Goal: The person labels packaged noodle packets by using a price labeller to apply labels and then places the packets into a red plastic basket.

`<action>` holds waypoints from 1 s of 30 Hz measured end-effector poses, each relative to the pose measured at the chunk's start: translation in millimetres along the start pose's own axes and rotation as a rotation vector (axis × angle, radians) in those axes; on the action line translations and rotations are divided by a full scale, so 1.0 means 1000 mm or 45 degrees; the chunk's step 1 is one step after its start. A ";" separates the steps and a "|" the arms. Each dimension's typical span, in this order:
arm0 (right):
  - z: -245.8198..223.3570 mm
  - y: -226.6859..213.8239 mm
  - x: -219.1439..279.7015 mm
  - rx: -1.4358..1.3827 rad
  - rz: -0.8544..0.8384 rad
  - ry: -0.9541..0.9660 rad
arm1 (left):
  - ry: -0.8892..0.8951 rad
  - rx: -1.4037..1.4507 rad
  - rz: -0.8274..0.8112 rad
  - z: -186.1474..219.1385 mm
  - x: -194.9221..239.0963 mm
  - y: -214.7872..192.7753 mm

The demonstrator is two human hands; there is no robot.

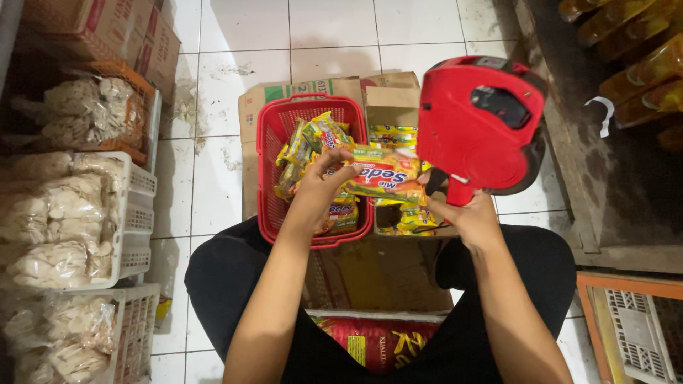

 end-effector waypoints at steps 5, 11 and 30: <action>-0.006 -0.002 -0.010 -0.242 0.170 -0.049 | 0.124 0.217 0.014 0.018 0.006 0.004; 0.013 -0.001 -0.021 -0.309 0.217 0.203 | 0.216 0.269 -0.178 0.024 0.014 0.017; 0.002 0.006 -0.023 -0.111 0.072 0.078 | 0.270 -0.198 0.245 0.019 0.012 -0.014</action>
Point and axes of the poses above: each hand's wrist, its own x-axis away from the middle knuckle, its own y-axis out of the palm, z = x × y, the point moved 4 cm from there along -x, towards the middle knuckle, and after that the axes turned 5 degrees about -y, right-handed, at the moved point
